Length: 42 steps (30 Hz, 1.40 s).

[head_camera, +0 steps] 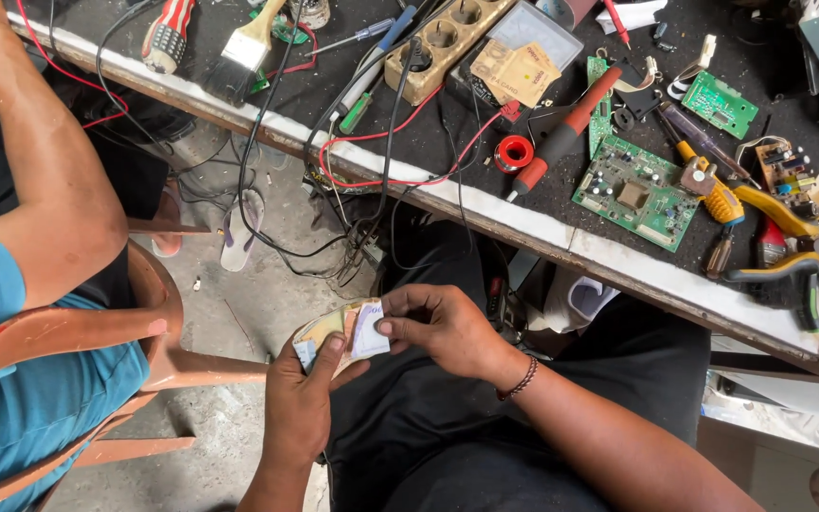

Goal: The person uses a soldering iron to work on a green circuit board held in their left hand. They apply solder to specific points on the board, then place it on the table. The person then handles a small white component and a stack of paper currency before picking up a small wooden block.

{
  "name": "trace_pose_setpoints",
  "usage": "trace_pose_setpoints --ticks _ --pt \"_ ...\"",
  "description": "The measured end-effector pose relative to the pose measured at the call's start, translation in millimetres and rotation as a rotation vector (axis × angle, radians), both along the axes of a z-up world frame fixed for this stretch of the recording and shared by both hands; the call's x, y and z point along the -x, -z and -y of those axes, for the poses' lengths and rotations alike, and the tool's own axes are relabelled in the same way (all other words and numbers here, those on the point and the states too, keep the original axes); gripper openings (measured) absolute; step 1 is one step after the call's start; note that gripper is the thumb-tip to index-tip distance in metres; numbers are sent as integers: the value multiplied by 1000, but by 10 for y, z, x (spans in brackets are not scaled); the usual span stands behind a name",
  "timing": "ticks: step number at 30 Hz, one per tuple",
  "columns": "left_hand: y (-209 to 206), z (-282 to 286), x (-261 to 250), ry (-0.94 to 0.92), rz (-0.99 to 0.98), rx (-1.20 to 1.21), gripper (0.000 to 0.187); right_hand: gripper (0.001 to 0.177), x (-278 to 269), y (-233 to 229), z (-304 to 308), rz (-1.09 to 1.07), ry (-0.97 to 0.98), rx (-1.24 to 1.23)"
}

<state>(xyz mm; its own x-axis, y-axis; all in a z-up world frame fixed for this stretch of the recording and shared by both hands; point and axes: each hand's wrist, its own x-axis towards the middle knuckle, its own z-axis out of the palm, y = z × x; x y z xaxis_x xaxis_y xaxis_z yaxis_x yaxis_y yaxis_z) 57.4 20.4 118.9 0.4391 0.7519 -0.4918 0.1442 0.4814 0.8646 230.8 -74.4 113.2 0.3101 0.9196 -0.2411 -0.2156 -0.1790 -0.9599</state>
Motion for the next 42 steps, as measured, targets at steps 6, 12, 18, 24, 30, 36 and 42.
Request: trace_pose_setpoints --ticks 6,12,18,24,30,36,42 --pt "-34 -26 -18 -35 8 52 41 35 52 -11 -16 -81 29 21" --pt "220 -77 101 -32 64 72 41 36 114 -130 9 -81 -37 58" --pt "249 -122 191 -9 131 202 32 32 104 -111 16 -60 10 25" --pt "152 -129 175 -85 99 274 38 35 128 -207 -8 260 137 160" --pt "439 -204 328 -211 130 306 36 18 56 -96 11 532 235 -2" --pt "650 -351 460 -337 93 340 36 26 185 -573 -33 710 63 -268" --pt "764 -319 570 -428 -50 418 35 48 913 -1330 13 651 -493 -387"
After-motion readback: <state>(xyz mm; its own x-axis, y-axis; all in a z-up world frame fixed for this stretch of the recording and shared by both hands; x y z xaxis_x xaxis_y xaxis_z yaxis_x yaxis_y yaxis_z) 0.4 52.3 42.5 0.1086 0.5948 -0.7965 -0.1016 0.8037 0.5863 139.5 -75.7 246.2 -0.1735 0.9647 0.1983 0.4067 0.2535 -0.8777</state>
